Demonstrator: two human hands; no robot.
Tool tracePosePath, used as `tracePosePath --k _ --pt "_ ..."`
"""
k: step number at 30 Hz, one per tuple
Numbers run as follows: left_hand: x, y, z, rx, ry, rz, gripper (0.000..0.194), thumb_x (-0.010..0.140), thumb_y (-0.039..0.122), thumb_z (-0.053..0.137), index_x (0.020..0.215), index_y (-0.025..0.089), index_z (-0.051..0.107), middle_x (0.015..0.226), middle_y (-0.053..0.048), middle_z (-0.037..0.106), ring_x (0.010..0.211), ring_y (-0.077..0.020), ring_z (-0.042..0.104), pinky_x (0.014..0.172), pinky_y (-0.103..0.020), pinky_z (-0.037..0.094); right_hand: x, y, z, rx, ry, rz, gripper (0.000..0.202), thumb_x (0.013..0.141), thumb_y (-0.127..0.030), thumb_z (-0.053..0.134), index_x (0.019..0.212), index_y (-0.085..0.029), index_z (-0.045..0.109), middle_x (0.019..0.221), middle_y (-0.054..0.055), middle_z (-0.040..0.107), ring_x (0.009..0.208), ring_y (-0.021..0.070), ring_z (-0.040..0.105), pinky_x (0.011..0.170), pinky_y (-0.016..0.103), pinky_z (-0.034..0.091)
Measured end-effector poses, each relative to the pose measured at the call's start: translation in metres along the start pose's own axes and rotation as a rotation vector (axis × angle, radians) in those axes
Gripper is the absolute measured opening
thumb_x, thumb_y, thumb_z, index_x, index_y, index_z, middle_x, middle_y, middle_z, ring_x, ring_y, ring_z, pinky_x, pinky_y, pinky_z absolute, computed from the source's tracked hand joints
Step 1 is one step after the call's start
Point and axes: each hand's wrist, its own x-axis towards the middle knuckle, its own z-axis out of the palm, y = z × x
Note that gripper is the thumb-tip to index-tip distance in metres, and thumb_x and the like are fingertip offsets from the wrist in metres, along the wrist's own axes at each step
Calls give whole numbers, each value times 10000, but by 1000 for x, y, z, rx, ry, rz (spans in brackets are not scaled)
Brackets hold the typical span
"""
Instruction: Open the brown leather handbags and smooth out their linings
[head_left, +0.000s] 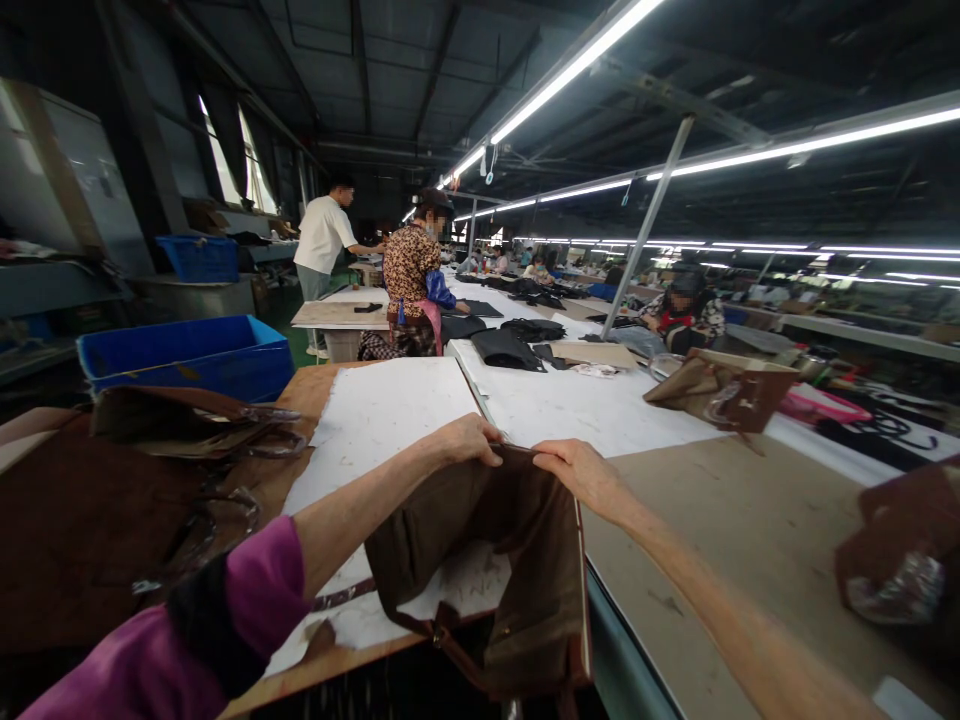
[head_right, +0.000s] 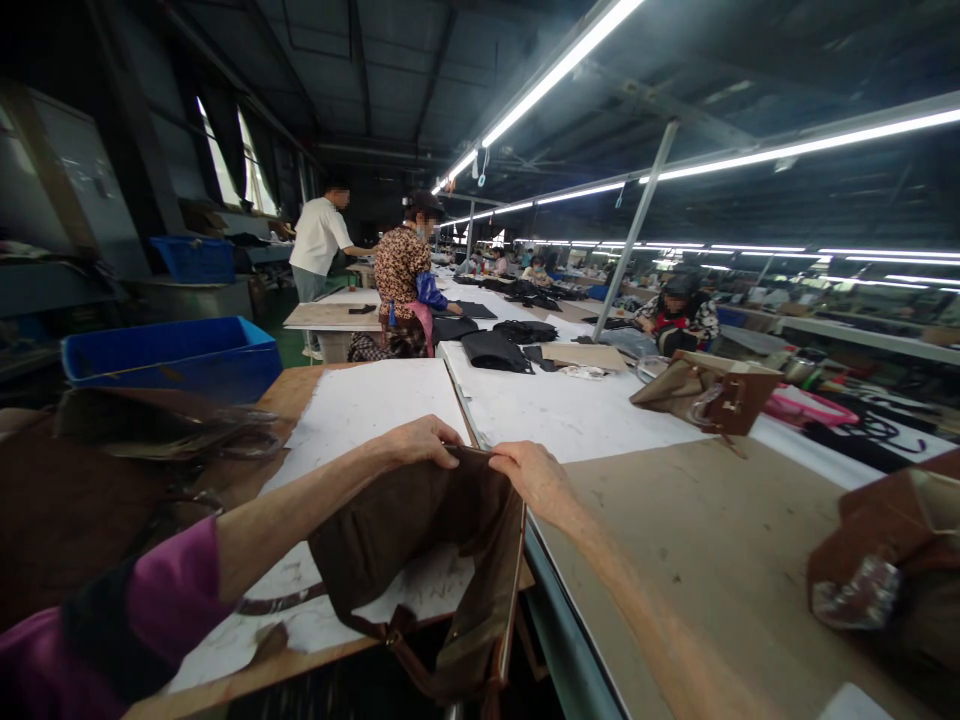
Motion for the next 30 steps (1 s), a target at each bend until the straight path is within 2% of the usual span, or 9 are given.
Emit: tracePosePath --k 4,9,14,18,23,27,30 --pt "0 -2 2 -85 6 -10 256 538 139 596 785 145 662 583 35 590 540 -111 503 508 -196 379 7 -2 2 34 -19 -17 232 767 -310 420 659 -180 579 606 -17 536 596 125 459 564 223 311" --pt "0 -2 4 -37 25 9 244 532 154 608 771 142 659 563 44 561 531 -100 478 506 -197 352 16 -2 8 176 -86 -31 265 765 -331 416 680 -162 602 565 -29 495 551 110 413 523 213 290" --pt "-2 -2 4 -35 16 90 205 585 235 617 759 135 657 555 44 537 521 -86 446 488 -191 309 17 -3 9 116 -61 -14 279 765 -341 412 592 -162 538 503 -44 402 521 99 377 501 209 255" --pt "-3 -3 4 35 54 177 218 673 304 556 747 128 661 549 39 520 526 -79 426 495 -189 298 15 -5 9 53 -11 -9 283 770 -353 407 586 -172 520 505 -41 406 527 102 386 507 212 254" --pt "-5 3 6 349 158 233 202 716 270 511 685 133 656 498 37 474 519 -86 414 488 -191 294 12 -7 10 -13 16 -15 313 788 -375 391 604 -179 552 513 -31 432 538 108 404 505 219 250" --pt "-8 10 13 688 259 232 244 765 262 466 679 134 654 616 -21 586 621 -134 517 576 -213 371 13 -12 7 -153 28 26 328 810 -383 377 649 -191 589 567 -9 516 576 120 464 520 219 271" --pt "-8 11 17 846 291 202 268 796 284 434 745 153 661 733 -58 632 730 -182 568 661 -253 416 17 -20 5 -308 0 52 281 806 -366 403 761 -210 633 731 28 617 713 157 541 594 232 316"
